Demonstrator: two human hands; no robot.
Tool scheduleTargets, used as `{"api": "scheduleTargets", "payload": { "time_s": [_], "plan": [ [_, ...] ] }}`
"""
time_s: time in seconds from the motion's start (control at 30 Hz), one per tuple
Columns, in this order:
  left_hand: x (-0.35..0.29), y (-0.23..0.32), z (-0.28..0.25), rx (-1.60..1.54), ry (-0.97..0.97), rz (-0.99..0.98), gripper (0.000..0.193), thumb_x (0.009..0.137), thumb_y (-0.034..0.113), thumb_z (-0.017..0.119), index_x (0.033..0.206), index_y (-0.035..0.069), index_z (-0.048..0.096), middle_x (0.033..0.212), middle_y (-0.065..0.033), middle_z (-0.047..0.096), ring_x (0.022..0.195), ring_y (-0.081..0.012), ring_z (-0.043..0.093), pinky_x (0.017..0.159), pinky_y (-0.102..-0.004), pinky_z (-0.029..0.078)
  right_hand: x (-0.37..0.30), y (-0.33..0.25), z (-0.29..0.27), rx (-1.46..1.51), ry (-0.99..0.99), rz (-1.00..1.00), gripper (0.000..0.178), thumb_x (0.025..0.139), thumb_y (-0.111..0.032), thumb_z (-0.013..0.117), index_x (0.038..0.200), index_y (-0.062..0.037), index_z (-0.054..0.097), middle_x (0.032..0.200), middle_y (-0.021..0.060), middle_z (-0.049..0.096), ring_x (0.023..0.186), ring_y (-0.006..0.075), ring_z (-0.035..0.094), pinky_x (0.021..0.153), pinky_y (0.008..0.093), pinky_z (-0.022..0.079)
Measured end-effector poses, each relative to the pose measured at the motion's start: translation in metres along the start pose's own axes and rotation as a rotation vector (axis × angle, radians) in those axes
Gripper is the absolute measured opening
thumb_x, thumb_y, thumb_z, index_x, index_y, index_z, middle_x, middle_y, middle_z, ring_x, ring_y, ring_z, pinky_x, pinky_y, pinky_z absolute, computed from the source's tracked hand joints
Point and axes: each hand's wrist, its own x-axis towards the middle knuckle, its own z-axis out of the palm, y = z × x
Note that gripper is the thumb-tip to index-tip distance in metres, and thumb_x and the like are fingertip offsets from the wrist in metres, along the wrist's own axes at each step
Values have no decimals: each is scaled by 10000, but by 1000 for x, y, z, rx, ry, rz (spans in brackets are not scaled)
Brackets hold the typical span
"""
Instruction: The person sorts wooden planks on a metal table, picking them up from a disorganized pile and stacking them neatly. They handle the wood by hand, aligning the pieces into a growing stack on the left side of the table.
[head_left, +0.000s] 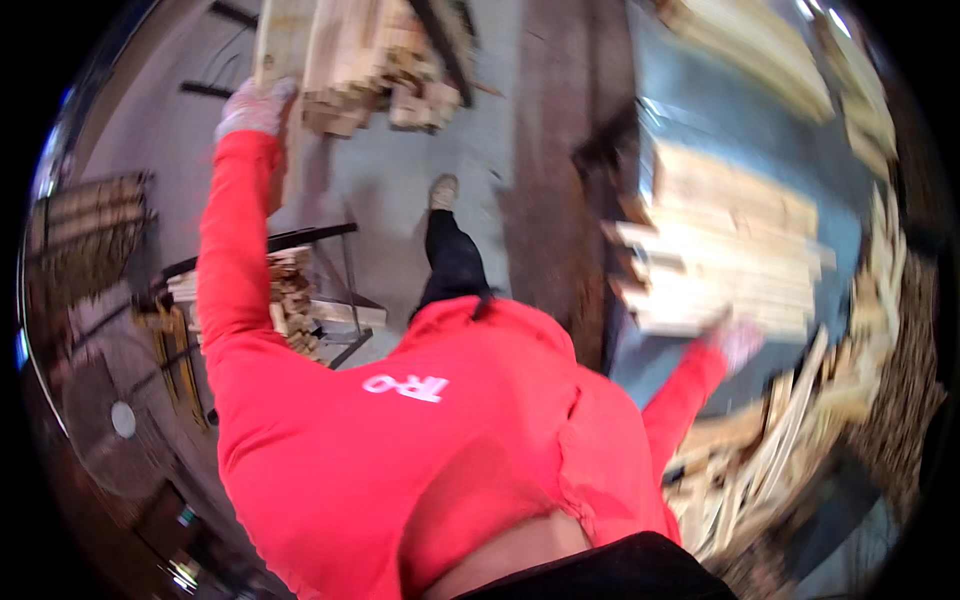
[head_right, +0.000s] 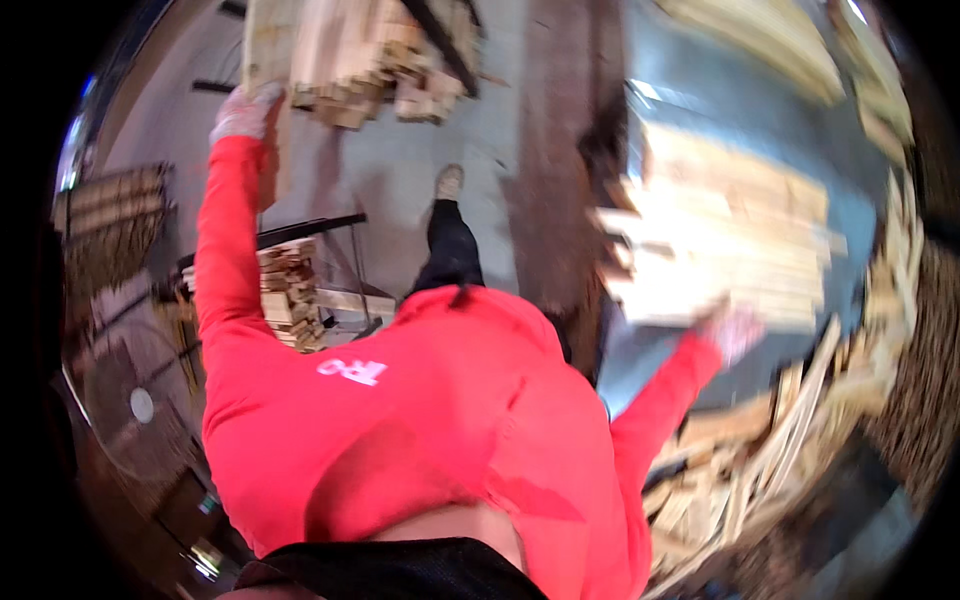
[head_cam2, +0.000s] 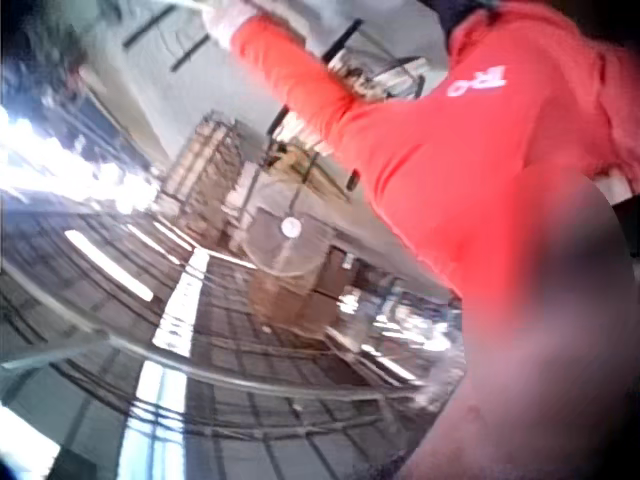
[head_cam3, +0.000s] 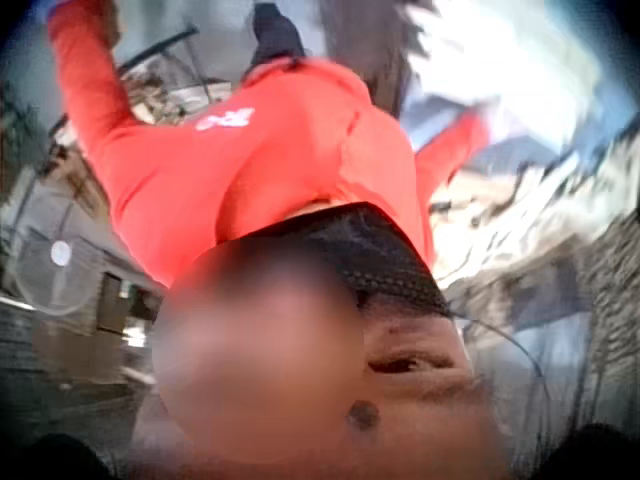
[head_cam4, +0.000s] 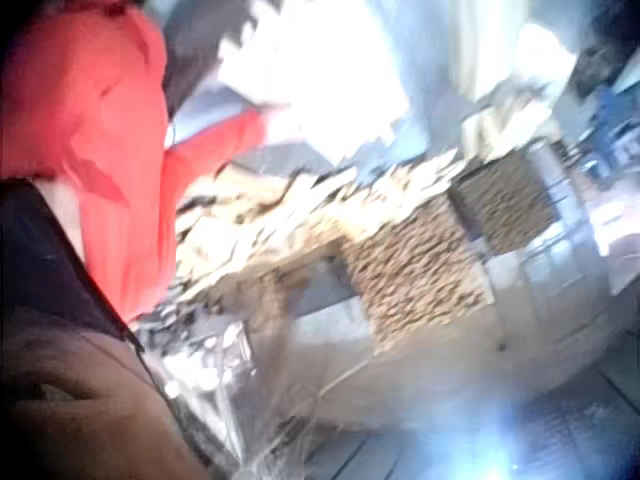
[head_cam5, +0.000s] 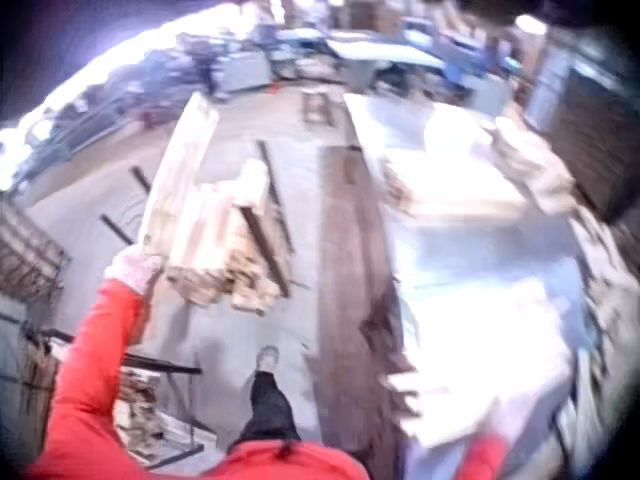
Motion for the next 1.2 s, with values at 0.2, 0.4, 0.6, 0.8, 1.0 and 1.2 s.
{"api": "scheduleTargets", "payload": {
  "time_s": [0.2, 0.4, 0.6, 0.8, 1.0, 1.2],
  "plan": [
    [201, -179, 28, 419, 25, -417, 514, 838, 451, 571, 1192, 78, 582, 1198, -215, 606, 1130, -388, 569, 947, -463, 457, -41, -2, 47, 33, 133, 327, 487, 969, -438, 447, 1201, -35, 592, 1279, 146, 568, 1180, 319, 509, 1053, 440, 371],
    [356, -305, 116, 444, -76, -531, 469, 884, 431, 573, 1181, 67, 575, 1151, -200, 631, 1085, -384, 595, 931, -457, 467, -65, -104, -84, 452, -11, 340, 518, 964, -469, 443, 1199, -32, 592, 1260, 147, 578, 1152, 316, 526, 1038, 441, 386],
    [478, -415, 247, 335, -340, -293, 564, 990, 443, 417, 1292, -27, 489, 1203, -176, 620, 1175, -289, 557, 1003, -409, 423, -70, -167, -167, 858, -111, 372, 549, 960, -500, 440, 1197, -29, 592, 1242, 149, 587, 1124, 314, 542, 1023, 441, 401],
    [474, -348, 256, 490, -441, -238, 645, 972, 505, 367, 1431, 52, 374, 1434, -207, 426, 1292, -354, 447, 1102, -436, 310, -139, -136, -178, 1514, -117, 612, 581, 955, -531, 436, 1195, -25, 592, 1223, 150, 597, 1096, 311, 559, 1009, 442, 415],
    [240, -102, 177, -571, -150, 484, 592, 896, 350, 476, 1392, 32, 426, 1351, -197, 508, 1203, -336, 529, 1053, -413, 370, -124, -129, -155, 2146, -38, 1176, 613, 951, -562, 433, 1193, -22, 592, 1205, 151, 606, 1068, 309, 576, 994, 442, 430],
    [-62, 231, 203, -623, -938, 1186, 641, 831, 262, 605, 1386, -1, 421, 1340, -219, 520, 1201, -370, 543, 1029, -402, 406, -89, -113, -5, 2320, -190, 958, 682, 887, -677, 462, 1138, -63, 621, 974, 84, 676, 816, 206, 637, 740, 345, 526]
  ]
}}
